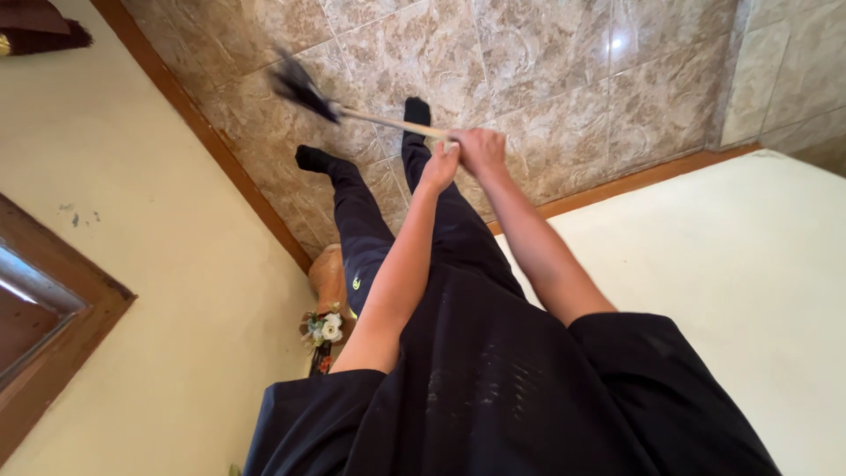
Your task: The person sweeps the tiled floor using a broom, moving the broom across the floor to gather debris into a pile while walking through the hallway and near a couch.
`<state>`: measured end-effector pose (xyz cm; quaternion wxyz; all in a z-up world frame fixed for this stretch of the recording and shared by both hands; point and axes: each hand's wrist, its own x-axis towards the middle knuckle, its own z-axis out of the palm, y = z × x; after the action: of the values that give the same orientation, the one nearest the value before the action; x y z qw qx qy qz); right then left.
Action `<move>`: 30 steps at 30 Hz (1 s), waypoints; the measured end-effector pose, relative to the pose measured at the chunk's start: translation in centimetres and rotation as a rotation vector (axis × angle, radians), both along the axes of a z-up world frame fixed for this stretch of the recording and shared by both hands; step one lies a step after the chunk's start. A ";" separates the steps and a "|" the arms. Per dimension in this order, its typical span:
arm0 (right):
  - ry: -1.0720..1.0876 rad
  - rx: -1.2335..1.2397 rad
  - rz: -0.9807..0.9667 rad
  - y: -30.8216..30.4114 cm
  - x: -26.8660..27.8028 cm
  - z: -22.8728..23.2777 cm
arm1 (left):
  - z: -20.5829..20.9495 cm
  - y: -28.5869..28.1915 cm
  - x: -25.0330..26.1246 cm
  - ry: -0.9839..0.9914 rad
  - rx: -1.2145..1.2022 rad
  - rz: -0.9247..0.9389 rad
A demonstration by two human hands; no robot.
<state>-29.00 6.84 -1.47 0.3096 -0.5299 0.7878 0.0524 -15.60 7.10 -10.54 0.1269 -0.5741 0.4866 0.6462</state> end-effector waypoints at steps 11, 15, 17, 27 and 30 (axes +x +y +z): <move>0.204 0.314 -0.259 -1.8 -18.6 -0.4 | 3.2 -5.5 -0.9 0.218 -0.082 0.089; 0.320 0.177 -0.202 -0.7 -18.8 -3.1 | 2.4 -5.9 -0.8 0.175 -0.079 0.063; 0.396 0.157 -0.108 -0.7 -17.2 -4.2 | 2.0 -5.2 -0.8 0.164 -0.102 0.035; 0.260 0.019 -0.624 10.6 -8.3 0.9 | 2.2 -2.5 -2.9 0.272 -0.024 -0.050; 0.098 0.315 -0.712 12.0 -5.4 -1.2 | 2.3 -1.0 -4.3 0.252 -0.028 -0.127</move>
<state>-34.40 18.86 -2.64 0.3478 -0.1665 0.9185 0.0872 -19.93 6.06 -8.21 0.0975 -0.4584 0.5429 0.6969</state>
